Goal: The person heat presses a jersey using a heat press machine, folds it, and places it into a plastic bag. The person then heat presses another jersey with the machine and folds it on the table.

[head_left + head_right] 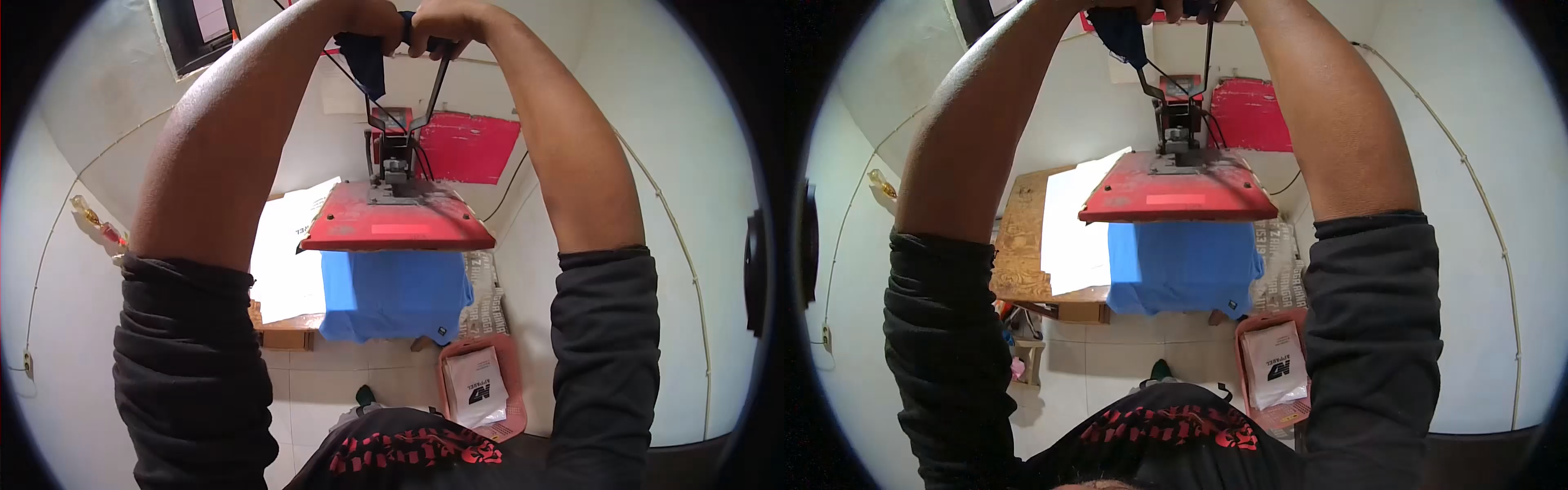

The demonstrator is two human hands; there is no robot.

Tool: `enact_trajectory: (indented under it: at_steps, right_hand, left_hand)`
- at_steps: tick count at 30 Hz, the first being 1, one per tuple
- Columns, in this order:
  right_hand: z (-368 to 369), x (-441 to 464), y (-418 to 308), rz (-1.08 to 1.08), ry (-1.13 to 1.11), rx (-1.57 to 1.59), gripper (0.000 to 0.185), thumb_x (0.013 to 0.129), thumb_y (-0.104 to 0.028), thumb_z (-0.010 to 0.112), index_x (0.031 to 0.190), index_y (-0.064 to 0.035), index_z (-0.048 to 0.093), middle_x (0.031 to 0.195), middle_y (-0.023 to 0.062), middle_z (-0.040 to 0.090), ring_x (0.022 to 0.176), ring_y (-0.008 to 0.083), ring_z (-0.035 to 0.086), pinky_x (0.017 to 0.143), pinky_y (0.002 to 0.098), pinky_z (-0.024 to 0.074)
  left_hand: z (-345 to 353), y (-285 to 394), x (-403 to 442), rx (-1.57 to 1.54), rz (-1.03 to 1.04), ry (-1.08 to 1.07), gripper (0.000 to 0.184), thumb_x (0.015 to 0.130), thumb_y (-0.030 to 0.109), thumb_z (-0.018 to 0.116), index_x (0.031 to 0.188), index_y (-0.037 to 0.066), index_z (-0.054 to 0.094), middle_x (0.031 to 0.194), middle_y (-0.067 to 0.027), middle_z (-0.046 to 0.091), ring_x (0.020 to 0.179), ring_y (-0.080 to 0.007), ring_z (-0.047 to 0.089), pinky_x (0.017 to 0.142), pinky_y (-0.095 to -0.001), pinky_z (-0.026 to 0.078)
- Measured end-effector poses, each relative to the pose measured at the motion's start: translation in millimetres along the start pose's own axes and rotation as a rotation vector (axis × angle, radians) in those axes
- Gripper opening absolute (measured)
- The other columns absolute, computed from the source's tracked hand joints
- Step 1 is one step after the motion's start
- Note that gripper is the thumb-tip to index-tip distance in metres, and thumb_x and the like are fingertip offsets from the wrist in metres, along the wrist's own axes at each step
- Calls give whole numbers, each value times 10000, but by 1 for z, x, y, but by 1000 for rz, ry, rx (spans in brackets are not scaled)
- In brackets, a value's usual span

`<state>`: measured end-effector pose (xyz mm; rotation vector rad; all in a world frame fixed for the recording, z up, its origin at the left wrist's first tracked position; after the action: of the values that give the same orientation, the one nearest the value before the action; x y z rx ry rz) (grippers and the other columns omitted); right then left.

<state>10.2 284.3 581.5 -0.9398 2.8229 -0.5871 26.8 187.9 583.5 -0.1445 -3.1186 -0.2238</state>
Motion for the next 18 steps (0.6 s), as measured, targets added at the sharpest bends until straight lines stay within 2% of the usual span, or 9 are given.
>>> enact_trajectory:
  at_steps: [3, 4, 5, 7, 11, 12, 13, 15, 18]
  right_hand:
    - [-3, 21, 10, 35, -96, 55, 134, 750, -175, 781, 850, -101, 731, 709, 20, 645, 668, 172, 609, 675, 353, 537]
    - [-6, 25, 11, 48, -122, 81, 126, 750, -179, 776, 846, -111, 731, 695, 10, 637, 662, 167, 601, 678, 353, 530]
    - [-7, 23, 6, 61, -149, 107, 119, 750, -183, 771, 842, -121, 730, 681, 0, 629, 656, 163, 593, 681, 354, 524]
    - [-30, 21, -1, 35, 93, -66, 157, 740, -197, 769, 855, -97, 730, 746, 40, 657, 714, 181, 619, 680, 376, 531]
    - [-34, 52, 5, 50, -36, 49, 256, 709, -198, 806, 929, -78, 753, 789, 71, 675, 765, 207, 650, 712, 426, 555]
    - [-43, 57, 9, 28, 18, 25, 279, 707, -200, 817, 954, -82, 761, 786, 71, 672, 762, 208, 650, 717, 429, 551]
    - [-46, 59, 10, 41, 55, 33, 289, 711, -202, 821, 972, -93, 764, 774, 60, 665, 756, 201, 646, 703, 420, 542]
    - [-53, 65, 14, 56, 52, -10, 336, 716, -209, 824, 1030, -102, 772, 831, 78, 698, 776, 212, 661, 713, 427, 560]
    - [-48, 69, 6, 80, -9, -23, 249, 734, -217, 812, 955, -124, 746, 868, 63, 717, 807, 203, 686, 715, 400, 575]
  left_hand:
    - [-14, -1, -20, -127, -139, 11, 270, 695, 210, 803, 895, 30, 777, 857, -126, 752, 720, -237, 706, 604, -409, 554]
    - [-16, -4, 20, 17, 38, 32, 248, 692, 204, 795, 869, 32, 768, 835, -123, 745, 709, -231, 705, 593, -400, 554]
    - [-15, -8, 25, -37, 22, -14, 243, 693, 211, 792, 858, 35, 767, 828, -117, 748, 716, -229, 714, 604, -391, 562]
    - [-28, -6, 25, -4, 28, 62, 249, 716, 218, 799, 872, 26, 775, 837, -114, 755, 742, -233, 726, 630, -381, 575]
    - [-42, -1, 49, 207, 151, 81, 262, 741, 235, 805, 882, 16, 771, 823, -102, 746, 709, -220, 704, 606, -361, 553]
    - [-45, -15, 51, -59, 45, 92, 268, 746, 251, 806, 876, 19, 767, 809, -103, 739, 690, -219, 693, 595, -353, 543]
    - [-47, -9, 52, 48, 95, 83, 245, 760, 240, 802, 866, 23, 763, 804, -105, 735, 672, -225, 687, 585, -358, 543]
    - [-50, -18, 59, -81, 33, 67, 224, 759, 228, 807, 848, 29, 757, 799, -98, 733, 650, -222, 681, 564, -363, 538]
    - [-55, -19, 68, 30, 65, 68, 240, 750, 225, 816, 868, 22, 764, 818, -103, 741, 677, -220, 696, 597, -371, 554]
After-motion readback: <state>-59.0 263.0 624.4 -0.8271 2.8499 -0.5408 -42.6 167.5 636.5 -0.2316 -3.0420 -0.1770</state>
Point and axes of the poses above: each hand's wrist, its own x-axis towards the middle knuckle, its own z-axis out of the palm, y = z × x, the point moved 10 cm from there along x, towards the middle knuckle
